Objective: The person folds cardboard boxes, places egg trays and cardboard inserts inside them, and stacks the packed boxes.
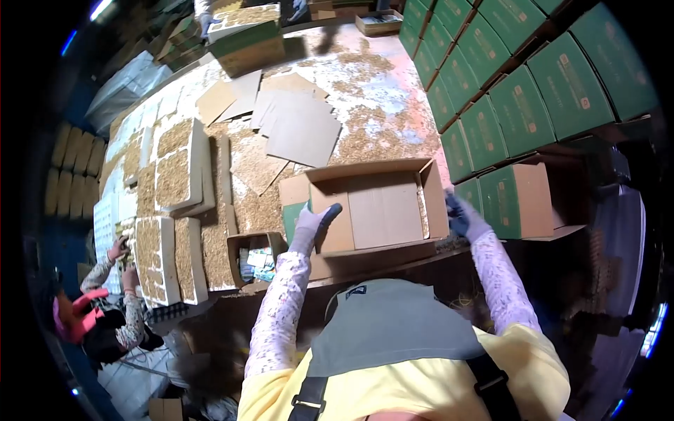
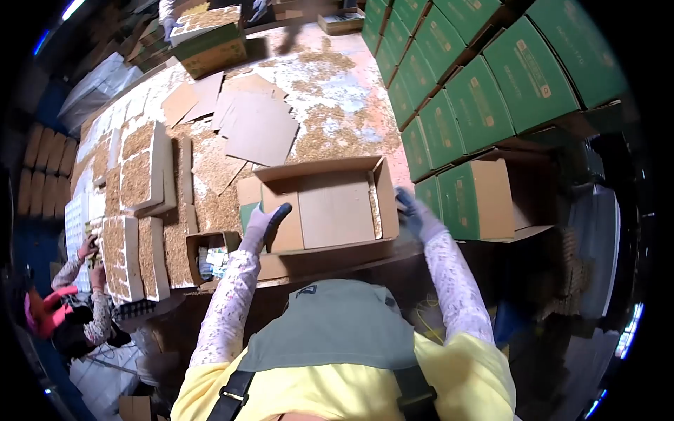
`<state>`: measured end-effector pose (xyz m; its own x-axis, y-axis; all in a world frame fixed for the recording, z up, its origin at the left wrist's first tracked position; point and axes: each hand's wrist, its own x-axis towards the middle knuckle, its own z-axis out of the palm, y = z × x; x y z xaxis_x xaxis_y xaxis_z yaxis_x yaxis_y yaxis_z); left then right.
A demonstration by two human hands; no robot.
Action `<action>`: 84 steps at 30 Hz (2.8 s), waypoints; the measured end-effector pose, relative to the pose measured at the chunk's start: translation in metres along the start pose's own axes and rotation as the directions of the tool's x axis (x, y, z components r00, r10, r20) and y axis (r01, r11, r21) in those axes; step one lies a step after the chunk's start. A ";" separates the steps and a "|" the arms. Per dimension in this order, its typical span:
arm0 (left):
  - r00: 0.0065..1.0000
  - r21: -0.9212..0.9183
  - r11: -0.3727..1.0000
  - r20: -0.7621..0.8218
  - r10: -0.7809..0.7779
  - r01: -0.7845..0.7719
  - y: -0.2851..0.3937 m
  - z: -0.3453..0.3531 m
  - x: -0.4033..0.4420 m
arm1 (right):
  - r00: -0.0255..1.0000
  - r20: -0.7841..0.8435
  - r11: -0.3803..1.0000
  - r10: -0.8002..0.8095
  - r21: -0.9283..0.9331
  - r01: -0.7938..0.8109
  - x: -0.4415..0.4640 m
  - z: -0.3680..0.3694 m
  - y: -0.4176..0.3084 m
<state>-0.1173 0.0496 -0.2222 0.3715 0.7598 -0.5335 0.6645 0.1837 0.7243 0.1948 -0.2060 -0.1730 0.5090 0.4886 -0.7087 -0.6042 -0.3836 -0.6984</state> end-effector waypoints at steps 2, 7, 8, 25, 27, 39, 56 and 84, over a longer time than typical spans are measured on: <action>0.996 -0.076 0.995 0.068 -0.054 0.060 0.015 -0.003 -0.008 | 0.969 0.247 0.956 -0.007 -0.282 0.078 0.049 0.002 0.057; 0.991 -0.208 0.974 0.080 0.104 -0.085 -0.007 -0.002 -0.009 | 0.935 0.139 0.745 -0.326 -0.571 0.345 0.025 0.033 0.036; 0.969 -0.249 0.944 0.059 0.240 -0.218 -0.019 -0.001 -0.003 | 0.948 0.193 0.825 -0.251 -0.470 0.314 0.031 0.021 0.033; 0.915 -0.732 0.587 0.402 -0.037 0.346 -0.074 0.110 -0.120 | 0.039 -0.571 0.268 -0.820 -0.323 0.908 -0.213 -0.211 -0.089; 0.913 -0.720 0.608 0.407 -0.022 0.335 -0.071 0.133 -0.133 | -0.031 -0.809 0.228 -0.587 -0.203 0.952 -0.165 -0.316 -0.083; 0.910 -0.648 0.685 0.412 -0.052 0.333 -0.055 0.243 -0.164 | 0.003 -0.794 0.544 -0.608 -0.414 0.730 0.046 -0.447 -0.036; 0.805 -0.711 0.684 0.498 0.322 0.166 0.101 0.341 -0.091 | 0.294 -0.741 0.360 -0.604 0.075 0.930 -0.048 -0.382 -0.045; 0.984 0.941 0.289 0.179 0.015 -0.176 -0.088 0.054 -0.130 | 0.760 -0.536 0.929 -0.368 -0.173 0.327 -0.028 -0.231 0.250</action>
<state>-0.1885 -0.0989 -0.2403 0.4913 0.6384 -0.5925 0.7369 -0.6673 -0.1079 0.1711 -0.4967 -0.3510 0.9375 0.0926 -0.3355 -0.2885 -0.3324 -0.8979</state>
